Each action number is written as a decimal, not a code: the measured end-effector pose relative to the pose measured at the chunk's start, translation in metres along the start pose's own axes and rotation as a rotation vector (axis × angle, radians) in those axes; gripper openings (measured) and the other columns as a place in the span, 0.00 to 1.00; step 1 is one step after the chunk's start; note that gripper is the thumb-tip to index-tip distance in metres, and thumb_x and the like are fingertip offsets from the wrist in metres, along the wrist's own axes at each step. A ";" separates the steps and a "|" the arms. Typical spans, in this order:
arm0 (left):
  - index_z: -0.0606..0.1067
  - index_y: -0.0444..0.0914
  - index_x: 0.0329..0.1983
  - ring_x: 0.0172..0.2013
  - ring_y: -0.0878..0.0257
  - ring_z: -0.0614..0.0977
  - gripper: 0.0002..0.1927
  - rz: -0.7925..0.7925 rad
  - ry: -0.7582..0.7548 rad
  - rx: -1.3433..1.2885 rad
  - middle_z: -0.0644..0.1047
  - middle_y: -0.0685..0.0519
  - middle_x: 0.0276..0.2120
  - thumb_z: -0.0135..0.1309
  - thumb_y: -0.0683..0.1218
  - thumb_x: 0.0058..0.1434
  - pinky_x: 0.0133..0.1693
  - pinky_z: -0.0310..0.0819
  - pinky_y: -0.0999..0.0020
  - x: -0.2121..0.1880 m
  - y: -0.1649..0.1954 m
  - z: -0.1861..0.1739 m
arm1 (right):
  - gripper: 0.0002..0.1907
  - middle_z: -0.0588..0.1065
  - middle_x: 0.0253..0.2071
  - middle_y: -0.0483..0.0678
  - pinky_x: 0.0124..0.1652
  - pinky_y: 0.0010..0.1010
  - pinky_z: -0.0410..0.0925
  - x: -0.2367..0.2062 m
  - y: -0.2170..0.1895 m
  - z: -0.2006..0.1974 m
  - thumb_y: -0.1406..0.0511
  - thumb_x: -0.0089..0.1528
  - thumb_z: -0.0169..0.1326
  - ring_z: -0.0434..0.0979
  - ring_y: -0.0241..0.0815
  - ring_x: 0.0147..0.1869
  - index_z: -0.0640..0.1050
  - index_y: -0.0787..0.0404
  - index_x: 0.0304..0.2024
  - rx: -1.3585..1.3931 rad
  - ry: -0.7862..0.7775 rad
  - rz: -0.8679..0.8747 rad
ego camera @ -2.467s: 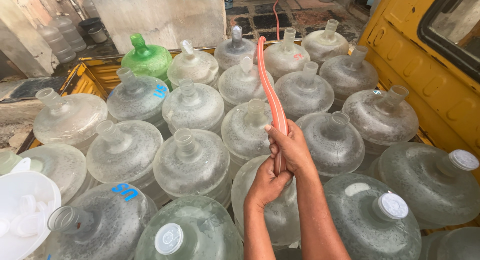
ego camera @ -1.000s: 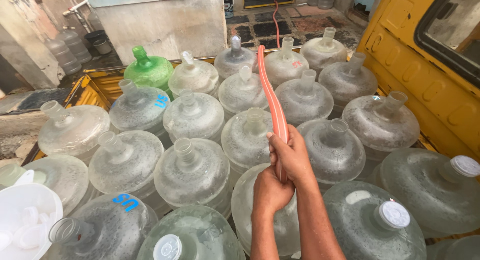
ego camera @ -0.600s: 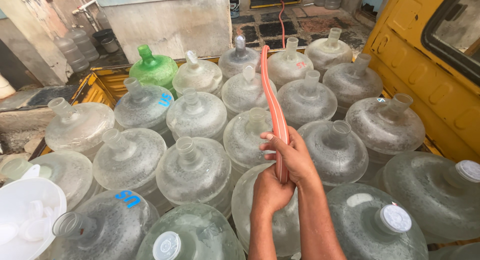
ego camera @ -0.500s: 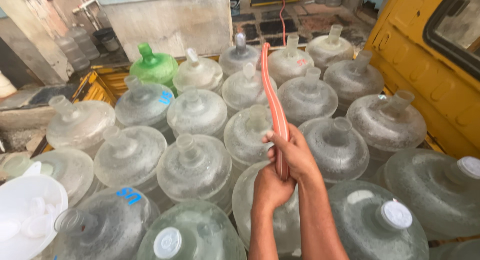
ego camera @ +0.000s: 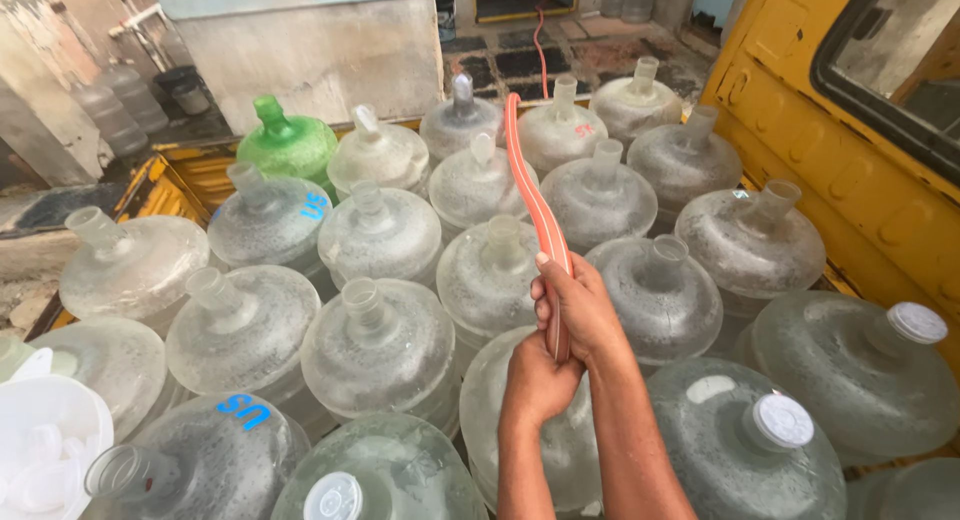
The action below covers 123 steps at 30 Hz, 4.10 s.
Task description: The person stands in the bed of a yellow auto-rickshaw loaded with large empty water jars and holds an orange hose, filling the jars with water one at a time and moving the hose between jar openings. A white funnel rests among the jars.
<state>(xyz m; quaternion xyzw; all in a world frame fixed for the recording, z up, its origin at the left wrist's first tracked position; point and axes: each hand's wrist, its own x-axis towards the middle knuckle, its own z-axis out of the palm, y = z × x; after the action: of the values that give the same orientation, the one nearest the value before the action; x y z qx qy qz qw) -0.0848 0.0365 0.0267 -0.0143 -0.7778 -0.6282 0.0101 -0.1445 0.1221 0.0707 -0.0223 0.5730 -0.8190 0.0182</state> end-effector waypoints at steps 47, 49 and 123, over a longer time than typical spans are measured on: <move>0.78 0.31 0.38 0.32 0.61 0.85 0.10 0.066 0.002 -0.110 0.83 0.47 0.29 0.57 0.43 0.56 0.36 0.76 0.62 -0.001 0.000 0.007 | 0.12 0.68 0.24 0.42 0.17 0.25 0.63 -0.005 -0.002 0.000 0.63 0.65 0.55 0.64 0.30 0.19 0.70 0.63 0.45 -0.019 0.012 -0.063; 0.78 0.30 0.37 0.32 0.62 0.85 0.10 0.055 0.009 -0.075 0.84 0.47 0.29 0.58 0.43 0.57 0.36 0.77 0.63 -0.001 0.000 0.008 | 0.12 0.68 0.23 0.42 0.17 0.25 0.63 -0.005 -0.002 -0.001 0.63 0.64 0.55 0.64 0.30 0.18 0.70 0.63 0.44 -0.013 0.008 -0.067; 0.78 0.32 0.37 0.34 0.60 0.86 0.10 0.008 0.001 -0.087 0.84 0.48 0.31 0.58 0.44 0.56 0.39 0.78 0.62 -0.001 0.002 0.013 | 0.11 0.69 0.23 0.42 0.18 0.25 0.64 -0.006 -0.002 -0.006 0.64 0.62 0.58 0.65 0.30 0.19 0.70 0.62 0.42 -0.033 -0.015 -0.066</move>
<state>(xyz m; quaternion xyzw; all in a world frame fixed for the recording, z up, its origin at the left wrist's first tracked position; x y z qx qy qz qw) -0.0833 0.0498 0.0259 -0.0175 -0.7496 -0.6615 0.0124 -0.1386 0.1292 0.0708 -0.0476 0.5851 -0.8096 -0.0050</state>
